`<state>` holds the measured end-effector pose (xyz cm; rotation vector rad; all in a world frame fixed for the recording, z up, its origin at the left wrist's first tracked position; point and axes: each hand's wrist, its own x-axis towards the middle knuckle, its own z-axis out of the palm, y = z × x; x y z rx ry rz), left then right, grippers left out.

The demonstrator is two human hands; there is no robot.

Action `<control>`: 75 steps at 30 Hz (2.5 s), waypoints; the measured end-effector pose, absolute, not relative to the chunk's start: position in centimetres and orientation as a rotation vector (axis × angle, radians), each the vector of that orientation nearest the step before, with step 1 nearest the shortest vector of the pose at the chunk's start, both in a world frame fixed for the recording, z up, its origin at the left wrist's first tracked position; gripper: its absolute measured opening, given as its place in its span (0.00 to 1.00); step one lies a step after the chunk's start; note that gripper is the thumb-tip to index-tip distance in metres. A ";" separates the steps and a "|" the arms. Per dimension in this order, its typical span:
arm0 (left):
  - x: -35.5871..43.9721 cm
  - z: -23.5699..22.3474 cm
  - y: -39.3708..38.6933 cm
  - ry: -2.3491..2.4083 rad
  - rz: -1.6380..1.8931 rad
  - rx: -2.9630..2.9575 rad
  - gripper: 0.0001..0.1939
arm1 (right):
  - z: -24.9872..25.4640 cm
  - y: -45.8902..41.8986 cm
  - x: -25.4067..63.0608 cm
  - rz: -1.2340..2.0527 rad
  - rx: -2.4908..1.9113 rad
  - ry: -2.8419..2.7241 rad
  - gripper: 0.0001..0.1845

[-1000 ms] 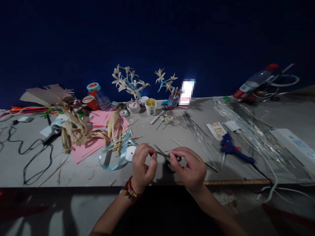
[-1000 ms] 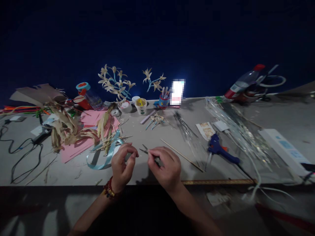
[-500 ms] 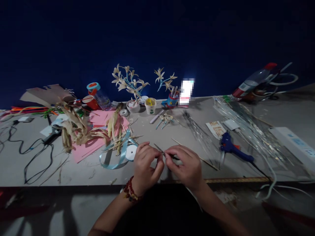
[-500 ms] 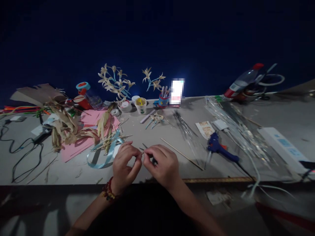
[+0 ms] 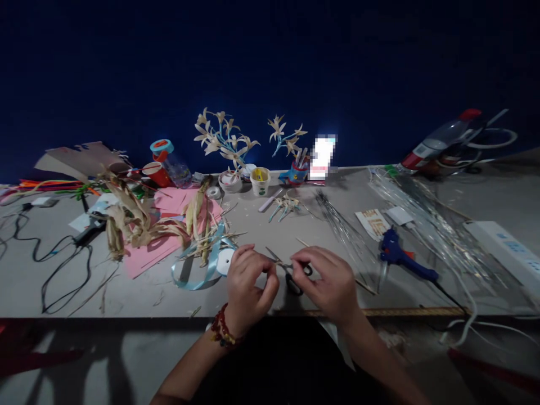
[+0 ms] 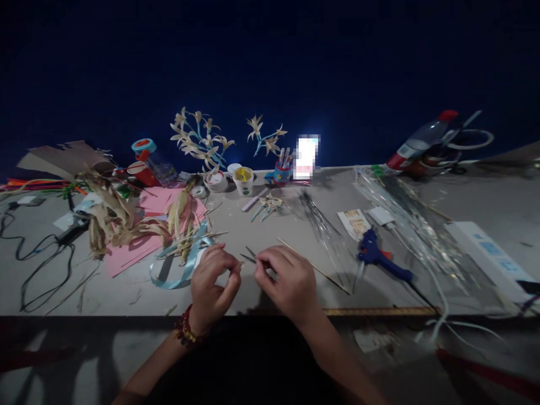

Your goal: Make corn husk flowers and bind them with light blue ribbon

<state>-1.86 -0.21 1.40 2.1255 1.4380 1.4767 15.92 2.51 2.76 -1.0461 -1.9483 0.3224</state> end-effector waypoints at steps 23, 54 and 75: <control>-3.8 -1.8 1.1 0.987 1.380 1.492 0.16 | 1.3 2.3 14.8 1.930 -0.944 -1.105 0.13; -3.0 -3.6 1.3 0.919 1.307 0.791 0.11 | -0.7 6.8 15.9 1.317 -1.050 -1.708 0.15; -1.5 -6.7 1.1 1.089 1.443 1.641 0.10 | -5.9 20.2 10.9 0.143 -1.279 -2.616 0.09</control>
